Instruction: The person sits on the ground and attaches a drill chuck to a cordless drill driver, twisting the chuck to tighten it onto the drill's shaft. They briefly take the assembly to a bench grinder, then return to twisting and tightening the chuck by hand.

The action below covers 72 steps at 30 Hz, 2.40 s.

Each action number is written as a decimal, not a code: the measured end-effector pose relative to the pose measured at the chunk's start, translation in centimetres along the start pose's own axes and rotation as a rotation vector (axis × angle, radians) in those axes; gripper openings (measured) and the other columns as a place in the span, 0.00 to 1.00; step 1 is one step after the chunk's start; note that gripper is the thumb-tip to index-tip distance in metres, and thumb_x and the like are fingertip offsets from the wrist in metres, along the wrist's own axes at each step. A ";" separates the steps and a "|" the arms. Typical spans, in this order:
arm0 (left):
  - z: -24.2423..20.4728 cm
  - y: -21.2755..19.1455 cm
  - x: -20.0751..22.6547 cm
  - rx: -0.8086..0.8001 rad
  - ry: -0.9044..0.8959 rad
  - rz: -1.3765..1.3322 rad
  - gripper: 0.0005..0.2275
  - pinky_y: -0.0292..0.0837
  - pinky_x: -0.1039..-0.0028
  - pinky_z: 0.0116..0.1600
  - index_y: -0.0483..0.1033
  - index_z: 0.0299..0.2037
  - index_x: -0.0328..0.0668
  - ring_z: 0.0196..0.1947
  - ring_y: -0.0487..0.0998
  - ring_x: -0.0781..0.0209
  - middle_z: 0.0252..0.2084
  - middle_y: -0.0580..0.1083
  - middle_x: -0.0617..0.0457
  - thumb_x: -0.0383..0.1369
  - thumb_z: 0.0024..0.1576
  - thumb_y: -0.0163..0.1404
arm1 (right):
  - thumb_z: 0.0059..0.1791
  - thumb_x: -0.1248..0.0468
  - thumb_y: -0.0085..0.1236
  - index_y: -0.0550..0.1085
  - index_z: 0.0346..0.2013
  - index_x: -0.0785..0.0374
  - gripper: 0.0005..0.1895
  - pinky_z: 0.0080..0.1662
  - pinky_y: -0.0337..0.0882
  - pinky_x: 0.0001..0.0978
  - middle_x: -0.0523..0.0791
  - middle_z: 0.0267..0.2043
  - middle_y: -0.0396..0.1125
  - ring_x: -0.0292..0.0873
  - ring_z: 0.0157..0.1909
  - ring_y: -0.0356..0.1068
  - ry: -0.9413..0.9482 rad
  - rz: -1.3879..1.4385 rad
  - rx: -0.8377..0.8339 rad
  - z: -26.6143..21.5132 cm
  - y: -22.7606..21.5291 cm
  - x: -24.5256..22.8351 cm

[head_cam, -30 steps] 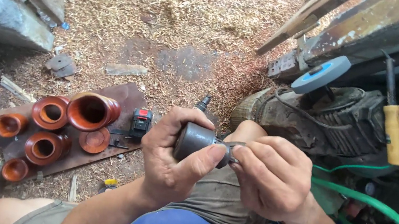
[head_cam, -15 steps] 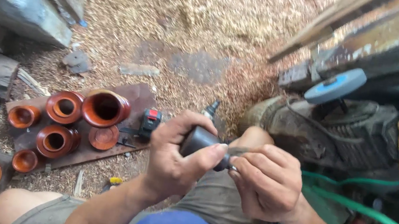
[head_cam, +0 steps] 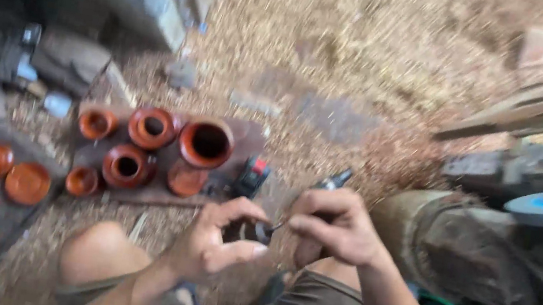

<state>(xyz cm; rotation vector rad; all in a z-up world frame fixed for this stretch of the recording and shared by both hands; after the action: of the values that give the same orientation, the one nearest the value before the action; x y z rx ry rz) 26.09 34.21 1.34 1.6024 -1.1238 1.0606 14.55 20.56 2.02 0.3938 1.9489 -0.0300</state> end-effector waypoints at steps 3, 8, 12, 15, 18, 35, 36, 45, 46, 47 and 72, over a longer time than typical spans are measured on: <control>-1.8 -1.7 -1.3 0.044 0.075 0.008 0.15 0.70 0.78 0.36 0.77 0.48 0.37 0.31 0.73 0.71 0.33 0.75 0.57 0.31 0.52 0.60 | 0.50 0.75 0.61 0.78 0.34 0.72 0.01 0.36 0.72 0.29 0.45 0.32 0.72 0.37 0.33 0.71 -0.323 -0.065 0.181 -0.2 0.0 1.0; -3.2 -1.9 -1.3 0.043 0.141 0.029 0.16 0.72 0.76 0.37 0.77 0.48 0.36 0.31 0.76 0.66 0.33 0.76 0.53 0.30 0.50 0.60 | 0.47 0.73 0.61 0.77 0.41 0.73 0.09 0.34 0.73 0.30 0.47 0.32 0.73 0.37 0.31 0.72 -0.255 -0.048 0.202 -1.2 3.4 1.3; -4.0 -1.7 0.2 0.055 0.268 0.196 0.15 0.75 0.73 0.38 0.77 0.47 0.35 0.32 0.79 0.59 0.35 0.77 0.49 0.30 0.50 0.60 | 0.47 0.71 0.66 0.77 0.38 0.69 0.07 0.39 0.74 0.31 0.49 0.38 0.74 0.42 0.37 0.75 -0.520 -0.346 0.142 -2.1 6.2 0.0; -4.1 -1.6 0.7 0.083 0.306 0.325 0.15 0.74 0.69 0.36 0.77 0.45 0.35 0.30 0.79 0.54 0.32 0.76 0.47 0.31 0.48 0.61 | 0.46 0.71 0.67 0.78 0.36 0.68 0.06 0.36 0.73 0.30 0.48 0.36 0.74 0.42 0.34 0.75 -0.418 -0.376 0.211 -2.4 5.9 0.9; -3.7 -1.7 0.3 0.071 0.341 0.423 0.15 0.75 0.67 0.37 0.77 0.44 0.35 0.30 0.79 0.51 0.31 0.76 0.47 0.31 0.47 0.62 | 0.47 0.72 0.66 0.77 0.36 0.67 0.05 0.39 0.74 0.30 0.48 0.36 0.74 0.42 0.36 0.75 -0.434 -0.434 0.203 -2.2 5.7 0.7; -1.3 -3.4 -12.4 0.419 -0.175 -0.018 0.14 0.73 0.79 0.40 0.71 0.48 0.38 0.36 0.76 0.71 0.37 0.75 0.56 0.31 0.56 0.61 | 0.53 0.66 0.61 0.67 0.59 0.69 0.22 0.55 0.75 0.35 0.50 0.55 0.68 0.43 0.55 0.72 -0.062 -0.047 0.298 0.9 3.8 12.9; -1.2 -2.5 -12.6 0.397 -0.157 -0.017 0.14 0.73 0.79 0.40 0.70 0.47 0.38 0.36 0.75 0.71 0.38 0.74 0.56 0.31 0.56 0.61 | 0.49 0.66 0.65 0.63 0.66 0.68 0.32 0.59 0.73 0.38 0.50 0.61 0.66 0.44 0.61 0.70 -0.052 -0.064 0.225 1.2 4.9 13.4; -1.6 0.4 -9.9 0.311 -0.037 -0.043 0.20 0.71 0.82 0.34 0.64 0.43 0.39 0.31 0.72 0.76 0.32 0.71 0.58 0.34 0.55 0.67 | 0.47 0.66 0.69 0.63 0.67 0.70 0.37 0.66 0.69 0.38 0.53 0.64 0.67 0.46 0.65 0.70 -0.168 -0.138 0.111 -1.6 6.3 14.1; -1.7 0.4 -10.0 0.315 -0.042 -0.044 0.20 0.71 0.82 0.34 0.64 0.43 0.39 0.31 0.72 0.76 0.32 0.71 0.58 0.34 0.55 0.67 | 0.47 0.66 0.69 0.63 0.67 0.70 0.37 0.66 0.69 0.38 0.53 0.64 0.67 0.46 0.65 0.70 -0.165 -0.135 0.107 -1.6 6.4 14.1; -1.7 0.5 -9.9 0.308 -0.032 -0.027 0.20 0.69 0.82 0.32 0.64 0.42 0.40 0.30 0.71 0.76 0.31 0.70 0.59 0.35 0.55 0.67 | 0.47 0.66 0.69 0.62 0.67 0.70 0.37 0.65 0.69 0.38 0.53 0.63 0.67 0.46 0.65 0.70 -0.174 -0.136 0.108 -1.6 6.4 13.9; -2.1 1.6 -4.9 0.310 0.406 0.471 0.25 0.74 0.69 0.35 0.65 0.43 0.38 0.33 0.76 0.55 0.39 0.68 0.47 0.38 0.52 0.72 | 0.52 0.69 0.63 0.60 0.59 0.63 0.24 0.58 0.71 0.34 0.58 0.62 0.61 0.43 0.56 0.67 -0.393 0.037 0.169 -2.6 5.8 12.6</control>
<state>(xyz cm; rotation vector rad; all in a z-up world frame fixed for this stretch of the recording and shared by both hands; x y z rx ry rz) 23.16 36.94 -2.53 1.2805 -1.1155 1.8527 9.47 29.79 -7.33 0.4957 1.5553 -0.2323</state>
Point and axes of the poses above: each hand's wrist, its own z-axis towards the middle knuckle, its own y-axis out of the palm, x = y × z, the point moved 8 cm from there along z, towards the middle knuckle
